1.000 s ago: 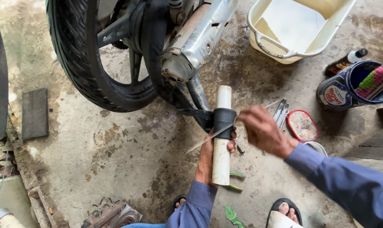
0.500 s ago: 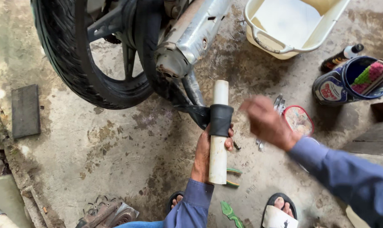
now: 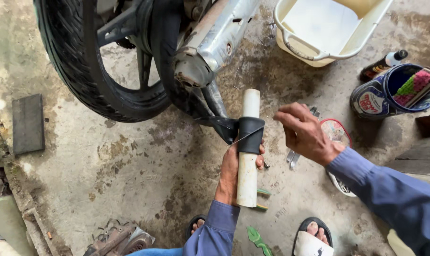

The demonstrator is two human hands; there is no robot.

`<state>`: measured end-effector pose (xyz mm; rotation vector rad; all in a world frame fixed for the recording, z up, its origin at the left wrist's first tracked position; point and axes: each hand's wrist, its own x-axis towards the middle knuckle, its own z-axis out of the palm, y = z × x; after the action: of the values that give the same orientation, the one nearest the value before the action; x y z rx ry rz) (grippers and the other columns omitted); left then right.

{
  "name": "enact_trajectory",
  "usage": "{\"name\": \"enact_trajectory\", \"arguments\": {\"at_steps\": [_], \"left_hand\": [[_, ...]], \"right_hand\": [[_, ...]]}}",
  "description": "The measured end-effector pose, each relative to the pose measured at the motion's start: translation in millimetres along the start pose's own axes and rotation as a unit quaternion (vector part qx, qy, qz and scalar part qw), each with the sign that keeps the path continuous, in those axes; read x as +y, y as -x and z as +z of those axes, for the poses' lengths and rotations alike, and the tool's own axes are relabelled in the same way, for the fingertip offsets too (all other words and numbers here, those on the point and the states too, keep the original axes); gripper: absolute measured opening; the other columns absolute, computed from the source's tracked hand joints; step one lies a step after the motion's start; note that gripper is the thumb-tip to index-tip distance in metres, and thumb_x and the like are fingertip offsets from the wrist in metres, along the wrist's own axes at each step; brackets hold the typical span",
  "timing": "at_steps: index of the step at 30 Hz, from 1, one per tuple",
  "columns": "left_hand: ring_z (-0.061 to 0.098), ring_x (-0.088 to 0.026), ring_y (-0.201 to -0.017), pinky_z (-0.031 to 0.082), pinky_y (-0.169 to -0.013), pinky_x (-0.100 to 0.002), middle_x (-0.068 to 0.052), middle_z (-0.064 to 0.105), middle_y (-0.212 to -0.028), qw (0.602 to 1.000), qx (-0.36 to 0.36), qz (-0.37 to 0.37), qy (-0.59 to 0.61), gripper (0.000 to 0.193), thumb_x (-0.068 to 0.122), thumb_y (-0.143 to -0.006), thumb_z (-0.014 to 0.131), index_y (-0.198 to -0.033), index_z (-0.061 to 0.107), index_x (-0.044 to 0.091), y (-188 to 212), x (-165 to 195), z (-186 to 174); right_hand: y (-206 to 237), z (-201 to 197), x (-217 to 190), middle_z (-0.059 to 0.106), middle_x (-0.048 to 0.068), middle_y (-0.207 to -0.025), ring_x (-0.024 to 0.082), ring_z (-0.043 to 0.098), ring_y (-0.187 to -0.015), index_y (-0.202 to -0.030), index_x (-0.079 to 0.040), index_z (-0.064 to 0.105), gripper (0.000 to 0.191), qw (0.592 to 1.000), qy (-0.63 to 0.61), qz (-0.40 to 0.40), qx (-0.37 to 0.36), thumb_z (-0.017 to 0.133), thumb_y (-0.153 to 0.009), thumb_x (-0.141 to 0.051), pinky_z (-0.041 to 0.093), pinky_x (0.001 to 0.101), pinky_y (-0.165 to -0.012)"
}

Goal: The person removes the inner tube from a motorcycle rear wheel, marks a spot on the tube, and dips it in a basin of water to check for leaks. They then wrap the tube around a white PVC pipe, secure it with a black rubber strap, and use a thin rod to work on the tube.

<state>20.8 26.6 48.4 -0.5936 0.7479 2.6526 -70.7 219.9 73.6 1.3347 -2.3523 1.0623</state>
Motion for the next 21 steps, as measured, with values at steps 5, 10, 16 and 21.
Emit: {"name": "enact_trajectory", "arguments": {"at_steps": [5,10,16,21], "left_hand": [[0.064,-0.016,-0.058,0.053,-0.051,-0.027,-0.012,0.064,-0.082,0.999,0.009,0.035,-0.014,0.046,0.041,-0.11,0.045,-0.112,0.063,-0.002,3,-2,4],[0.063,-0.017,-0.058,0.055,-0.053,-0.03,-0.012,0.065,-0.085,0.998,-0.048,0.026,0.031,0.04,0.036,-0.109,0.047,-0.112,0.061,-0.001,-3,-6,-7],[0.063,-0.018,-0.056,0.055,-0.054,-0.03,-0.013,0.064,-0.083,0.999,-0.034,0.005,0.036,0.049,0.041,-0.11,0.045,-0.11,0.06,-0.006,-9,-11,-15],[0.064,-0.018,-0.056,0.055,-0.053,-0.03,-0.012,0.065,-0.082,0.998,-0.036,-0.004,0.055,0.048,0.04,-0.11,0.045,-0.111,0.061,-0.005,-3,-5,-9]], "right_hand": [[-7,-7,-9,0.063,0.017,-0.11,0.034,0.061,-0.094,-0.117,0.0,0.064,0.05,1.0,-0.011,-0.013,-0.022,0.063,-0.069,0.014,0.05,0.0444,-0.081],[-9,-5,-8,0.06,0.02,-0.111,0.036,0.059,-0.096,-0.114,0.002,0.062,0.05,0.999,-0.035,-0.036,-0.009,0.061,-0.064,0.012,0.051,0.0445,-0.081],[-8,-2,-2,0.062,0.015,-0.111,0.032,0.061,-0.094,-0.113,-0.001,0.066,0.046,0.999,0.034,-0.006,0.033,0.058,-0.073,0.019,0.051,0.0425,-0.08],[-18,-9,-22,0.063,0.018,-0.11,0.034,0.062,-0.092,-0.111,0.001,0.066,0.041,0.999,0.023,-0.016,0.025,0.061,-0.073,0.016,0.05,0.0437,-0.079]]}}
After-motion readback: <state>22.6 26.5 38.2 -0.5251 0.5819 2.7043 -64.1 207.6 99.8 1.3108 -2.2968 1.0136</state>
